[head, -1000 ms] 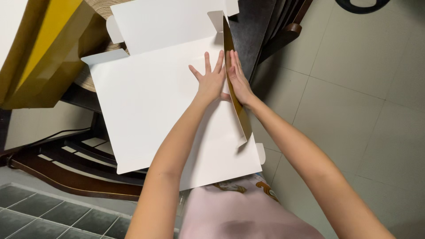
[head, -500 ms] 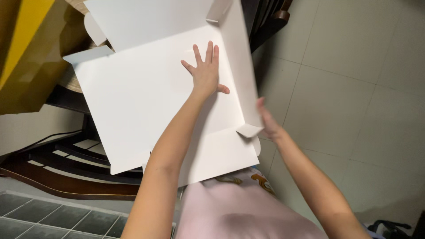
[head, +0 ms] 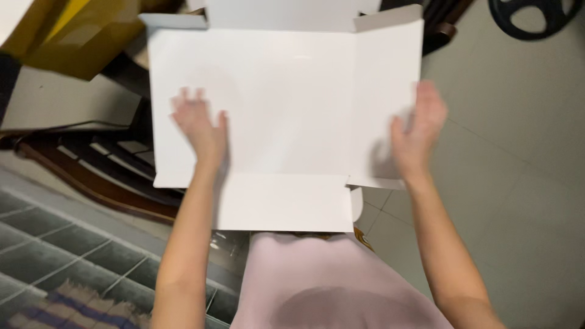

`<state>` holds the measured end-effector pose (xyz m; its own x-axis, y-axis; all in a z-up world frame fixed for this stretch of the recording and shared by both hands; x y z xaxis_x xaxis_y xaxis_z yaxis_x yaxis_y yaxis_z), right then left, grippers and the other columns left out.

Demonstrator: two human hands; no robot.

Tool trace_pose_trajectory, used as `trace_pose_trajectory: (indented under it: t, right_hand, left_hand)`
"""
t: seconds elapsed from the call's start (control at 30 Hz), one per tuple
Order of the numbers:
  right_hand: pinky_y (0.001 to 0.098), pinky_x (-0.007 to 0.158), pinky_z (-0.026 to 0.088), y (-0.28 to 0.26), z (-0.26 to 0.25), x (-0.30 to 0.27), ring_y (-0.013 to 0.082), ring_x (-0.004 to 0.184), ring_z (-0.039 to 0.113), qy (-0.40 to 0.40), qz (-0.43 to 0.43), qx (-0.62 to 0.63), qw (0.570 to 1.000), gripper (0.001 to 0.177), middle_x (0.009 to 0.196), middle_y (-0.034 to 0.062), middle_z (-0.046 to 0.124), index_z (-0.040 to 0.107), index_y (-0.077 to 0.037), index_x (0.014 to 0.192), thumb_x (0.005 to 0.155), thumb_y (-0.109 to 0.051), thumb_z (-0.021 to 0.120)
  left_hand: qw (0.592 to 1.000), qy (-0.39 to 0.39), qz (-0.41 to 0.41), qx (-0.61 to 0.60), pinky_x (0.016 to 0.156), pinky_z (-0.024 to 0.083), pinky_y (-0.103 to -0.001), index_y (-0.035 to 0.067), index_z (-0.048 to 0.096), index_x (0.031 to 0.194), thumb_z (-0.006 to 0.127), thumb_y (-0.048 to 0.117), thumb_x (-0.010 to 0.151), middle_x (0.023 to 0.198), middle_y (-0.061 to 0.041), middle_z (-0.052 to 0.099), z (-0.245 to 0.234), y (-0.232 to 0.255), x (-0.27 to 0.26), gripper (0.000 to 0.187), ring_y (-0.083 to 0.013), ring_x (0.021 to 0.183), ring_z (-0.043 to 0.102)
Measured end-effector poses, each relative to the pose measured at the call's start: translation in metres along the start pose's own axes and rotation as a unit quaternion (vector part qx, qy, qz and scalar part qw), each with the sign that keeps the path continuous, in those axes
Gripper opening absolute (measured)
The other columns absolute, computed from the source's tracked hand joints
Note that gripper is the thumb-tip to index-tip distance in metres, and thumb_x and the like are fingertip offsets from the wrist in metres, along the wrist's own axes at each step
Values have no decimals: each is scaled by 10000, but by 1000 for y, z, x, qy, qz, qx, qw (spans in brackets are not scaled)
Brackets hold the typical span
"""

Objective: The person assembles flat-packed cardboard boxes by folding the flaps and tucking the tabs into slots to form the box structure. They handle both white and yellow boxes, completing the assembly of one yellow box and placing its lid on top.

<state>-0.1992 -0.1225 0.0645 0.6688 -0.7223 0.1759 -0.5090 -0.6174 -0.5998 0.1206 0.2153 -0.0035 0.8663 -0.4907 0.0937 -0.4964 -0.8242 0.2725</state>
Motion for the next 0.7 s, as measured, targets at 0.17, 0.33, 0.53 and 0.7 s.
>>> trace_pose_trajectory:
  t: [0.17, 0.33, 0.53, 0.7]
  right_hand:
    - [545, 1236, 319, -160, 178, 8, 459, 1495, 304, -214, -214, 93, 949, 746, 1635, 211, 336, 487, -42, 1496, 845, -201, 814]
    - [771, 1152, 128, -218, 283, 40, 496, 1516, 40, -354, -228, -70, 904, 1293, 1671, 198, 90, 255, -59, 1577, 592, -515, 958]
    - [894, 1045, 70, -229, 290, 51, 511, 1528, -112, -454, -174, -174, 856, 1520, 1722, 97, -84, 79, -151, 1647, 480, -537, 974]
    - [936, 963, 96, -218, 316, 54, 569, 1487, -139, -470, -157, -201, 845, 1455, 1727, 95, -111, 147, -88, 1622, 498, -503, 972]
  left_hand:
    - [973, -20, -207, -97, 1139, 309, -533, -89, 310, 1548, 724, 296, 963, 1514, -302, 399, -28, -119, -12, 814, -473, 1381, 374]
    - [956, -64, -241, -156, 1040, 513, -418, 46, 489, 1506, 696, 264, 947, 1369, -189, 609, -70, -100, -12, 635, -313, 1221, 621]
    - [885, -167, -224, -374, 1099, 465, -414, 194, 508, 1552, 666, 271, 978, 1426, -231, 498, -104, -48, -2, 600, -336, 1312, 510]
    - [802, -166, -36, -573, 1289, 236, -463, 142, 180, 1656, 660, 314, 1022, 1750, -181, 184, -73, 11, -12, 814, -347, 1622, 180]
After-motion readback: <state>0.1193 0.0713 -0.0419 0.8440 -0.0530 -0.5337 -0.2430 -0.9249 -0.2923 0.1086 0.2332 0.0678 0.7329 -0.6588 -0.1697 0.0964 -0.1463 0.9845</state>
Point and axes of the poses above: each hand's wrist, its own x-axis towards the middle knuckle, its own z-axis out of the palm, y = z × x, the point moved 7 cm from there along x, towards the middle knuckle
